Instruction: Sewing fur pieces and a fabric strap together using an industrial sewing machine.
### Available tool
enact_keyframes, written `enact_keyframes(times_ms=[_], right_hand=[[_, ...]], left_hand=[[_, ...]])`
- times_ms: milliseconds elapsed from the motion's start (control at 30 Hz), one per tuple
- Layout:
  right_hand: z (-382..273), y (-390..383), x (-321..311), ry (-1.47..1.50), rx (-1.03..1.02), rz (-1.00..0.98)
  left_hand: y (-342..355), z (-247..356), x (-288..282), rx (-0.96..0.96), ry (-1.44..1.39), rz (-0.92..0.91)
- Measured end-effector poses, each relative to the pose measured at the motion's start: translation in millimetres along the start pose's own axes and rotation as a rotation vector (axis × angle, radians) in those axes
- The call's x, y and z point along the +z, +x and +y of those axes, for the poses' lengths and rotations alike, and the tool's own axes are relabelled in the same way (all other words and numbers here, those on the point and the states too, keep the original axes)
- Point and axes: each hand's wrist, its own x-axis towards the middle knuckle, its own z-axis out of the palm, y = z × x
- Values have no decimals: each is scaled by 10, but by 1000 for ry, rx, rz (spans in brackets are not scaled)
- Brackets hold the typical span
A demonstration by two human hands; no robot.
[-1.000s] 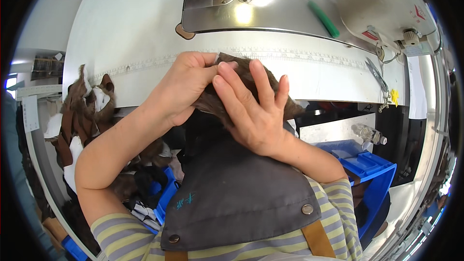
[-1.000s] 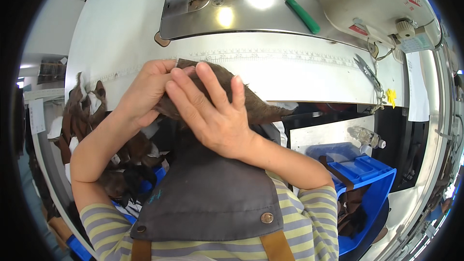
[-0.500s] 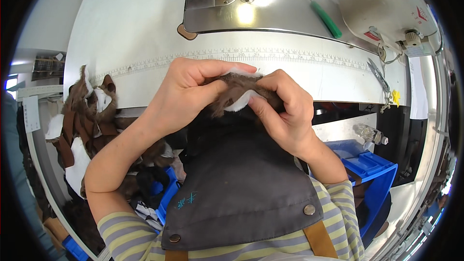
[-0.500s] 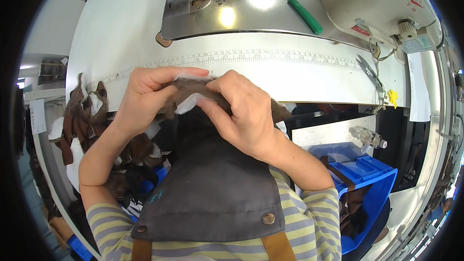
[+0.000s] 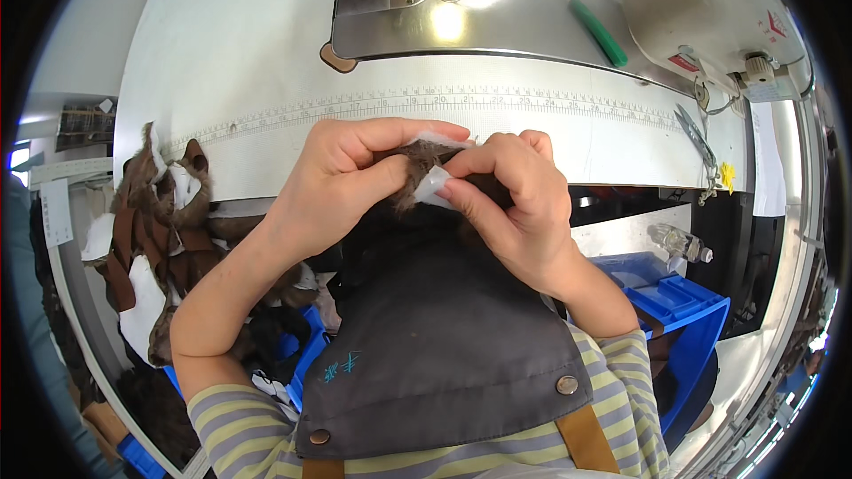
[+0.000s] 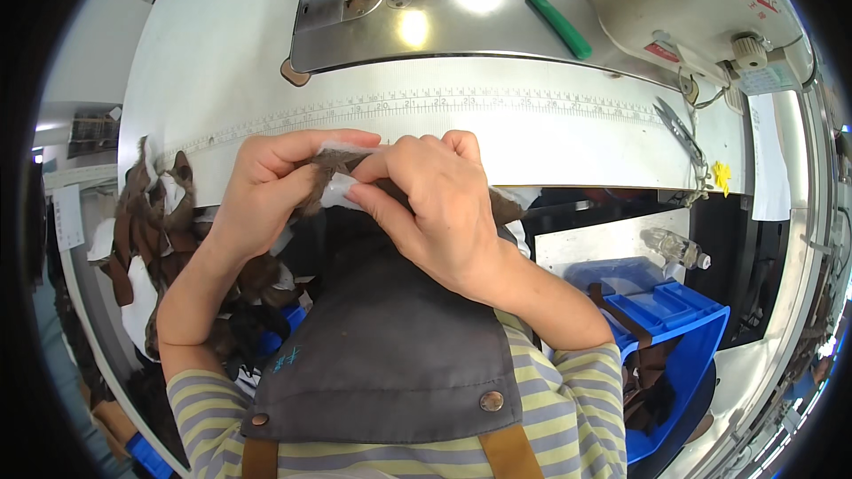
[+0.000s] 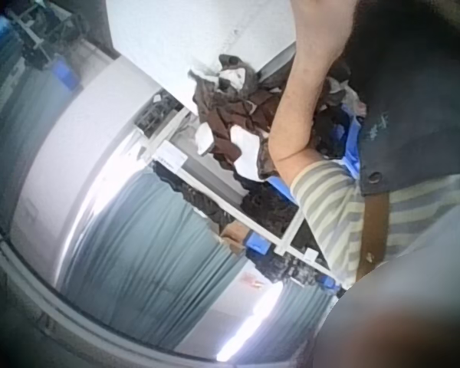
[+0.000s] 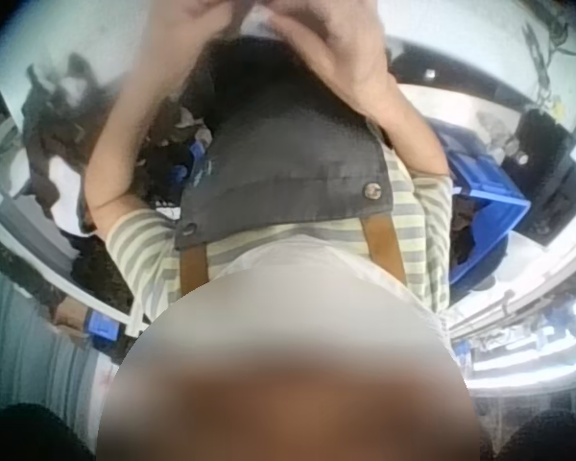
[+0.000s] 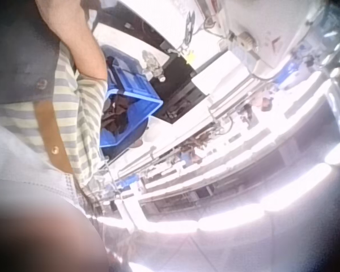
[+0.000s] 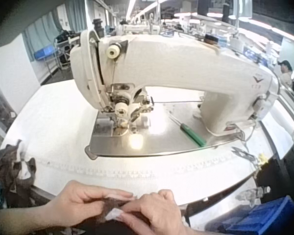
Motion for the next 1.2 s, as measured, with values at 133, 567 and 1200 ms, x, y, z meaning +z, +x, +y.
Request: enact_keyframes(times_ms=[133,567,1200], right_hand=[[-15,16,-25,-122,-23,33],[1,28,20,148,93,6],[-61,-127,6,123,195,-59]], left_hand=[[-5,1,10,21,72,-38],[-130,-139,90,218,-44,104],[-96,-447,156,401,0,254]])
